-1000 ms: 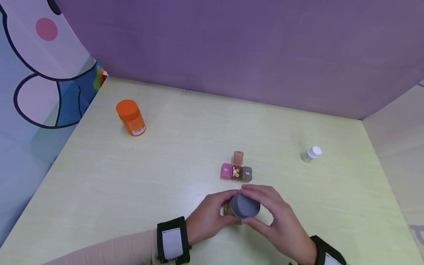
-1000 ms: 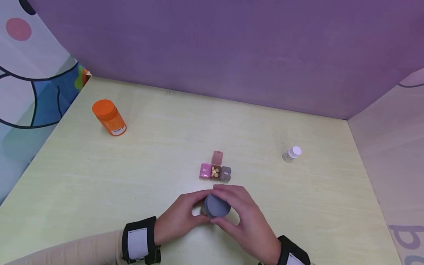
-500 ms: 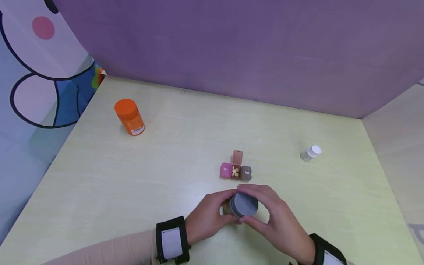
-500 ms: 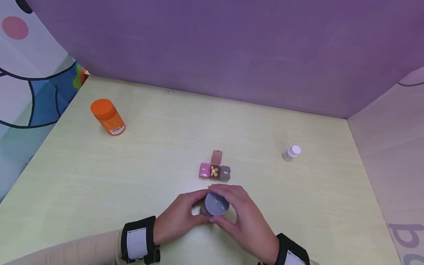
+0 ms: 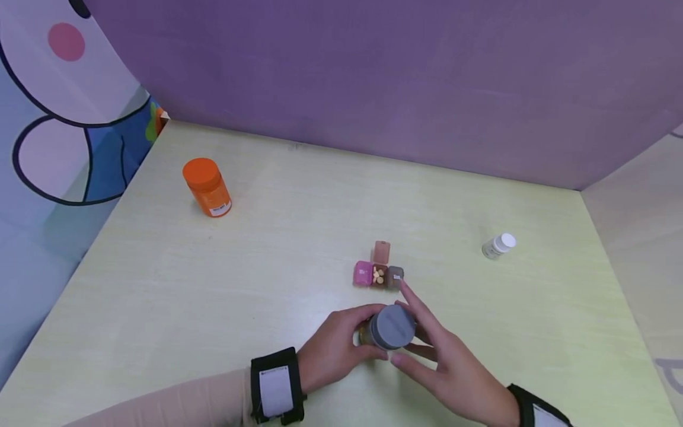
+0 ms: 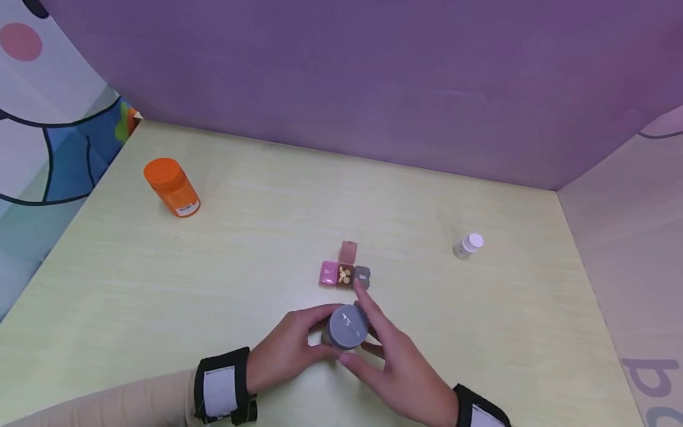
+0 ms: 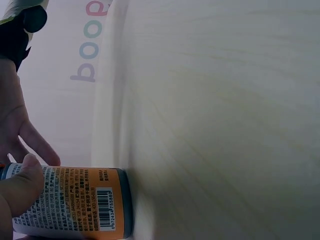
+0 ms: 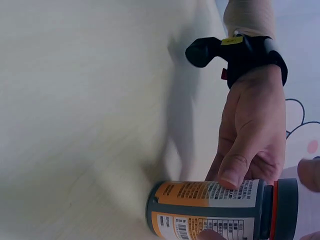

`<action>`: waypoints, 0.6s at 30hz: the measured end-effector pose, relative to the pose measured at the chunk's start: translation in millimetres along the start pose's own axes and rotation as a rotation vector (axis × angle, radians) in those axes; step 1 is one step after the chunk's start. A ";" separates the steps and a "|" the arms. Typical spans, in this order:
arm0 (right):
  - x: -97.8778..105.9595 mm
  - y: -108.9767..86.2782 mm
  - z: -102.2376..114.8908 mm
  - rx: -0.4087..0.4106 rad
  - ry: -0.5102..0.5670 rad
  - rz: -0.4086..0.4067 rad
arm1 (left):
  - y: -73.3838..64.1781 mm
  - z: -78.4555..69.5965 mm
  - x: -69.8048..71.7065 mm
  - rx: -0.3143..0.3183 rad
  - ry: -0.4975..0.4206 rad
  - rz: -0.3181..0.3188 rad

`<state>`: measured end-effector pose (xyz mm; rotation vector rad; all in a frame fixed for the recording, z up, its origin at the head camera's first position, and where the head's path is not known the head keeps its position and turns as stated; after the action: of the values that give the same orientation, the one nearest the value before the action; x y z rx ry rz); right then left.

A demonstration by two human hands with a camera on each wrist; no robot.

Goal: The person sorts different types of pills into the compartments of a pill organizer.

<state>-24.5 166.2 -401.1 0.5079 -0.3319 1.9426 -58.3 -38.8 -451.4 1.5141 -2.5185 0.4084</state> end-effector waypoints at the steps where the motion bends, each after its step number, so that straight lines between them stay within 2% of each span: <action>1: 0.8 0.5 0.6 -0.001 0.008 0.010 | 0.1 -0.1 0.0 0.001 0.001 0.000; 18: 8.1 11.4 0.7 -0.063 0.057 0.104 | 0.6 1.0 0.6 -0.006 0.031 -0.007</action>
<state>-37.7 167.7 -396.5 0.4006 -0.3887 2.0356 -59.2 -39.3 -452.3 1.5019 -2.4886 0.4193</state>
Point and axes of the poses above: each hand's wrist, its own y-axis towards the middle knuckle, its own x-axis out of the back of the hand, z = x × y, the point moved 1 cm from there along y, towards the middle knuckle, and after that the axes turned 6 degrees about -z, right-handed, at the moved point
